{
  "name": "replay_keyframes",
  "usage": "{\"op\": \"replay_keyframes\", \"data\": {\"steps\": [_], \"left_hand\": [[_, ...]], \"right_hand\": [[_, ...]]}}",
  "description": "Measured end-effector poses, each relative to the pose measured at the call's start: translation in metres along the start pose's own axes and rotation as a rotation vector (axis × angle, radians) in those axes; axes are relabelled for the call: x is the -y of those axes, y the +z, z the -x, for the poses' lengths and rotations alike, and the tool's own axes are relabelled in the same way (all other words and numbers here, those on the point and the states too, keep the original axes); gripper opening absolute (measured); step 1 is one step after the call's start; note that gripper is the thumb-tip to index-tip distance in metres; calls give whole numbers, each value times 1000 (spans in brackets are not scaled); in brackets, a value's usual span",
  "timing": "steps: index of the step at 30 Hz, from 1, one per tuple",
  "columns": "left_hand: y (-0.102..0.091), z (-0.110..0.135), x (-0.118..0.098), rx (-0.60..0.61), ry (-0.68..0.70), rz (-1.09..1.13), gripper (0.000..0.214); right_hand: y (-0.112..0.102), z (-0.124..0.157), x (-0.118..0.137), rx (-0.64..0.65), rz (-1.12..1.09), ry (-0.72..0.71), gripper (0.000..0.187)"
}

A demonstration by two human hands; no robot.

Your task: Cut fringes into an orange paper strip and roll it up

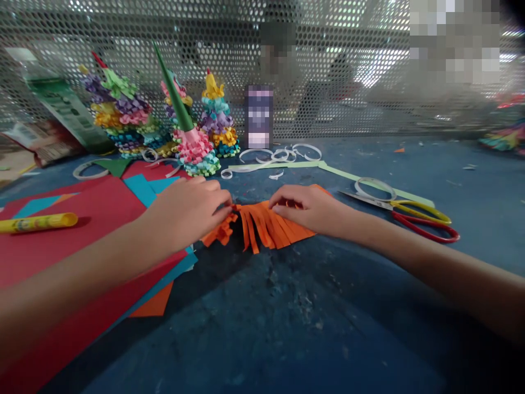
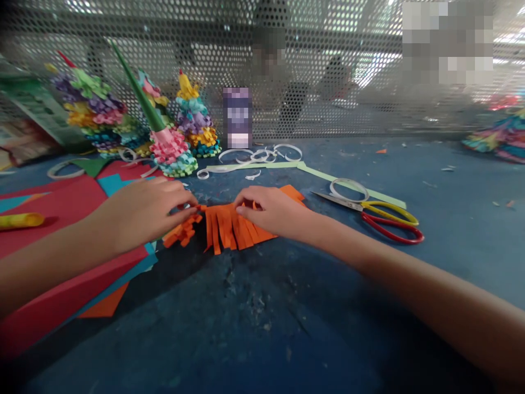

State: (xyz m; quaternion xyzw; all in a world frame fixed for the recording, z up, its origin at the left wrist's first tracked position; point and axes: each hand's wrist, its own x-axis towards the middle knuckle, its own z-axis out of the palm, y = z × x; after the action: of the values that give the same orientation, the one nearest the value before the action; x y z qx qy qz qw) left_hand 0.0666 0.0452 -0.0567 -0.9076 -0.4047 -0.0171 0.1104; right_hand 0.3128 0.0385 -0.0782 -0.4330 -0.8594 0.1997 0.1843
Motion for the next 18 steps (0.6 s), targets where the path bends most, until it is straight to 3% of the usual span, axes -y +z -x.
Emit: {"op": "replay_keyframes", "data": {"steps": [5, 10, 13, 18], "left_hand": [[6, -3, 8, 42, 89, 94, 24], [-5, 5, -20, -92, 107, 113, 30], [-4, 14, -45, 7, 192, 100, 45], [11, 17, -56, 101, 159, 123, 19]], "right_hand": [[14, 2, -4, 80, 25, 72, 15], [18, 3, -7, 55, 28, 86, 9], [19, 5, 0, 36, -40, 104, 11], [23, 14, 25, 14, -163, 49, 13]]}}
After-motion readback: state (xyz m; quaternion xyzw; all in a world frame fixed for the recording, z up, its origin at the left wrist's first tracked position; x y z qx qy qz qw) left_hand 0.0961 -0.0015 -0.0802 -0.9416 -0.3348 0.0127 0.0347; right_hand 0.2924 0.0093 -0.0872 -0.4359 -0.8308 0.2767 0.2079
